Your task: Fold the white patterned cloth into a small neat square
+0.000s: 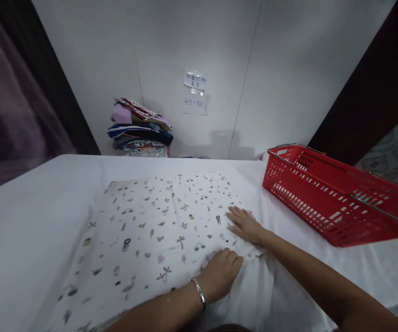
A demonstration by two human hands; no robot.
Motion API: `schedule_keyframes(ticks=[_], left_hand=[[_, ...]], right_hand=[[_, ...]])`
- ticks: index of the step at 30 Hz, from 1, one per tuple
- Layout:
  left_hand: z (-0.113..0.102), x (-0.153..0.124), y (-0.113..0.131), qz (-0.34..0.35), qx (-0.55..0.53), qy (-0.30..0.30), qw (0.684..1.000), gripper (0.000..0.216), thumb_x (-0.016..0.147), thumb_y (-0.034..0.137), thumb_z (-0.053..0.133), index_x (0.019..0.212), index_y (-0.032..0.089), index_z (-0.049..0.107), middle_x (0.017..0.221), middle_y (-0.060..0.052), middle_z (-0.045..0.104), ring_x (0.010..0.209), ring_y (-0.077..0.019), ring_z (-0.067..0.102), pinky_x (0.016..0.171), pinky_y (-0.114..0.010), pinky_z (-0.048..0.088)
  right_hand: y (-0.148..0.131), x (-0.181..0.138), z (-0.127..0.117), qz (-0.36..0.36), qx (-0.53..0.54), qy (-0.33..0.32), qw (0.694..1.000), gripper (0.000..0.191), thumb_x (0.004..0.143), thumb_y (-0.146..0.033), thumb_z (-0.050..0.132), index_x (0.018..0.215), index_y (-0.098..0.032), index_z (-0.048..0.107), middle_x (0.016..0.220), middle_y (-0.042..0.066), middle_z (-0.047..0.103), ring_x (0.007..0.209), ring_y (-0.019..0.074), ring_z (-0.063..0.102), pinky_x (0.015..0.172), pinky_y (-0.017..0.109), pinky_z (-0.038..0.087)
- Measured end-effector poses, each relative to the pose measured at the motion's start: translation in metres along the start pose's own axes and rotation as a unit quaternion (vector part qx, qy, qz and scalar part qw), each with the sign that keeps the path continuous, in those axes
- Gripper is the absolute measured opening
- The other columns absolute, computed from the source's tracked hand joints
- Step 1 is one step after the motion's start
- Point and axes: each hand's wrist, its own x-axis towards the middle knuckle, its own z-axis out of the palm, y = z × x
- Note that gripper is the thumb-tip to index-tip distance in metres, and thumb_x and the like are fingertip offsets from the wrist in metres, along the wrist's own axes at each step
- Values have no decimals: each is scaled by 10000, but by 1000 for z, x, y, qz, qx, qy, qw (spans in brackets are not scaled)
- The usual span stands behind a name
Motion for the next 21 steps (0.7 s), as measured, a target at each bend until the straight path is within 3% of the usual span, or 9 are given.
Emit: schedule_keyframes(ticks=[4, 10, 14, 17, 21], left_hand=[[9, -2, -1, -15, -32, 6, 999, 263, 806, 138, 427, 1052, 199, 500, 1011, -106, 572, 946, -265, 507, 775, -410, 436], [25, -4, -10, 7, -81, 22, 996, 176, 839, 210, 416, 993, 222, 500, 939, -111, 592, 918, -243, 545, 766, -407, 451], [36, 2, -17, 33, -106, -5, 994, 151, 855, 292, 402, 942, 227, 506, 885, -123, 604, 884, -236, 578, 742, -408, 452], [35, 6, -19, 31, -130, -19, 991, 188, 869, 313, 362, 943, 233, 515, 877, -135, 611, 886, -234, 592, 742, -413, 450], [31, 7, -21, 6, -178, -21, 984, 188, 859, 329, 379, 940, 260, 535, 893, -143, 634, 919, -228, 603, 729, -408, 457]], right_hand=[[-2, 22, -3, -13, -26, 42, 999, 664, 911, -608, 259, 1460, -236, 248, 1543, 78, 114, 1421, 239, 46, 1137, 467, 72], [9, 51, 6, 37, -45, 24, 998, 684, 904, -624, 239, 1441, -206, 304, 1529, 106, 173, 1413, 261, 112, 1122, 500, 119], [-10, 72, 4, -7, -51, 50, 997, 687, 902, -634, 214, 1455, -229, 267, 1543, 82, 109, 1419, 259, 50, 1127, 503, 78], [-22, 96, 1, -32, -36, 26, 999, 694, 902, -640, 186, 1469, -239, 219, 1547, 59, 86, 1421, 243, 33, 1134, 487, 51], [-23, 119, 1, 18, -26, -18, 999, 714, 897, -648, 172, 1462, -218, 250, 1543, 74, 114, 1419, 264, 51, 1129, 504, 65]])
